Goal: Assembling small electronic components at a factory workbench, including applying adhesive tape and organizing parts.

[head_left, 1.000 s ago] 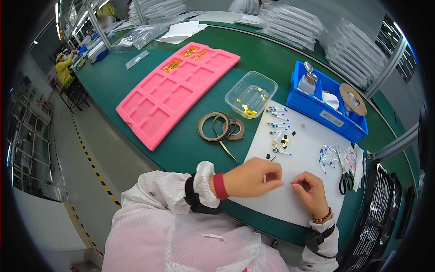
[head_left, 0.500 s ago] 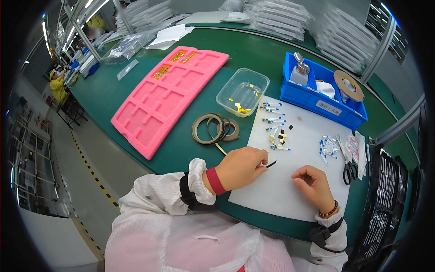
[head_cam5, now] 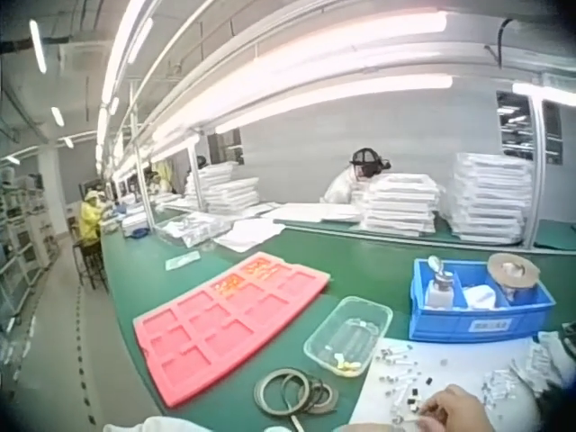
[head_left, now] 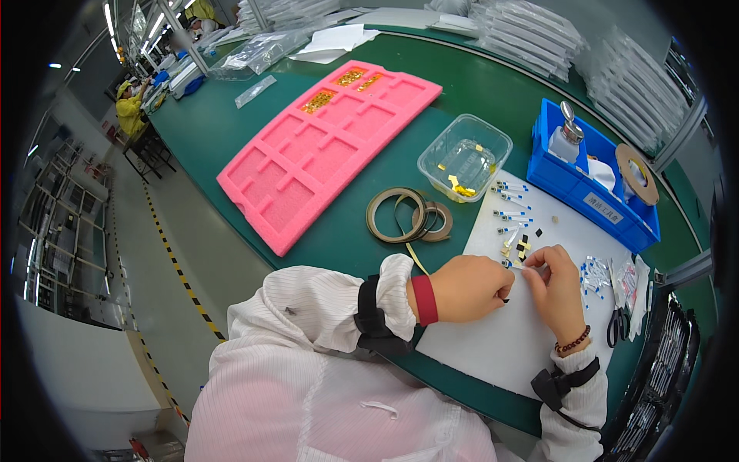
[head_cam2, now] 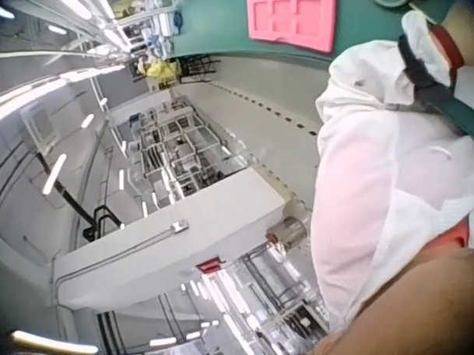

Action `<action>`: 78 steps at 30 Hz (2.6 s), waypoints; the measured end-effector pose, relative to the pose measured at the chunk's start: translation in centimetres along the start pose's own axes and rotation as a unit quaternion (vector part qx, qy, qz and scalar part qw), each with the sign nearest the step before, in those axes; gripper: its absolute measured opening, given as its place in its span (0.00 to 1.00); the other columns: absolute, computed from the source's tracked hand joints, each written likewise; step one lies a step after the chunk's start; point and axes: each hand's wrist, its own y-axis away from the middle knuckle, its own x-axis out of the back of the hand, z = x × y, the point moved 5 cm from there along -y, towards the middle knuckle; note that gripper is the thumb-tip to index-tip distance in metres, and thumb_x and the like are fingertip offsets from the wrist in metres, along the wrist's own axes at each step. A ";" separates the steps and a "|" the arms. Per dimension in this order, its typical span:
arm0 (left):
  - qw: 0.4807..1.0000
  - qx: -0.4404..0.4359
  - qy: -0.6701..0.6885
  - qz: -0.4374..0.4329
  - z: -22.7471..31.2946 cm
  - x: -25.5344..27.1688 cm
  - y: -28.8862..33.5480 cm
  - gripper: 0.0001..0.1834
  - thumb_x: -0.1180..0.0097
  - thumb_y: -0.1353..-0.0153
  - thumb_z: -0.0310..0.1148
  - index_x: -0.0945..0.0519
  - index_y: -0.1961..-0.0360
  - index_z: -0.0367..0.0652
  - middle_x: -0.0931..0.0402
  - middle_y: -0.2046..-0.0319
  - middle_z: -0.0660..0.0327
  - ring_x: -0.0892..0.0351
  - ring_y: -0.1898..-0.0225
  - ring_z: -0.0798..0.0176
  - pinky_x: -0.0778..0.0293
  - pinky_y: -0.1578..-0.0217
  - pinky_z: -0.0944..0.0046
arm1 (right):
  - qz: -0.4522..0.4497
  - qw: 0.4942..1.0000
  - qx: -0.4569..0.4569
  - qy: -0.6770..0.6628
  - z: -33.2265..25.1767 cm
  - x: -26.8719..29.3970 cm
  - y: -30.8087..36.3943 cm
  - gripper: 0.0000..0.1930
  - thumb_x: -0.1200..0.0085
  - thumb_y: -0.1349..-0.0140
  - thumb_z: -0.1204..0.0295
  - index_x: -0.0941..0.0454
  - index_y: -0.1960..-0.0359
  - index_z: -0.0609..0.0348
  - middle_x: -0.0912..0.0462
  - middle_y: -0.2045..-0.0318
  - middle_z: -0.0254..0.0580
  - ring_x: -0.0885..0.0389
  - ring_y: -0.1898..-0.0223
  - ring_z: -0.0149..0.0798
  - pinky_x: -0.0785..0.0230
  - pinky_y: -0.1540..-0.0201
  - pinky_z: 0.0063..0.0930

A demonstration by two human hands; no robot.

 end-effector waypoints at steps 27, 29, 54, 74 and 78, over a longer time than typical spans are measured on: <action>0.997 -0.038 0.061 -0.008 -0.6 0.5 -0.1 0.04 0.34 0.40 0.26 0.17 0.64 0.40 0.18 0.70 0.57 0.17 0.69 0.56 0.22 0.66 0.60 | -0.047 0.998 0.023 0.028 -0.4 -0.2 -0.4 0.06 0.35 0.37 0.73 0.21 0.62 0.57 0.20 0.63 0.40 0.19 0.62 0.46 0.25 0.60 0.35; 0.997 -0.039 0.062 -0.005 -0.6 0.5 0.0 0.04 0.34 0.40 0.25 0.17 0.65 0.40 0.18 0.70 0.57 0.17 0.69 0.56 0.22 0.66 0.60 | -0.054 0.998 0.017 0.029 -0.5 -0.3 -0.4 0.07 0.35 0.37 0.73 0.21 0.62 0.57 0.21 0.63 0.40 0.19 0.62 0.46 0.25 0.59 0.35; 0.983 0.033 0.134 0.120 -1.7 2.6 -0.1 0.03 0.39 0.33 0.24 0.20 0.61 0.35 0.15 0.71 0.56 0.14 0.70 0.63 0.21 0.65 0.67 | -0.034 0.977 0.153 0.145 -1.2 1.8 2.8 0.06 0.32 0.42 0.73 0.17 0.65 0.53 0.17 0.65 0.37 0.18 0.64 0.41 0.26 0.64 0.33; 0.976 -0.133 0.085 -0.153 0.2 0.5 0.8 0.03 0.32 0.38 0.28 0.12 0.64 0.41 0.17 0.69 0.59 0.17 0.66 0.58 0.21 0.64 0.62 | -0.008 0.991 0.118 0.062 -1.5 -0.7 -0.9 0.08 0.31 0.44 0.74 0.17 0.64 0.57 0.18 0.66 0.40 0.20 0.62 0.46 0.26 0.61 0.37; 0.974 -0.118 0.100 -0.164 0.3 0.7 0.3 0.05 0.31 0.37 0.30 0.12 0.64 0.40 0.17 0.69 0.59 0.17 0.68 0.58 0.21 0.65 0.63 | 0.003 0.992 0.109 0.066 -1.0 -1.1 -0.9 0.09 0.31 0.44 0.73 0.18 0.63 0.58 0.19 0.68 0.42 0.20 0.62 0.47 0.26 0.62 0.37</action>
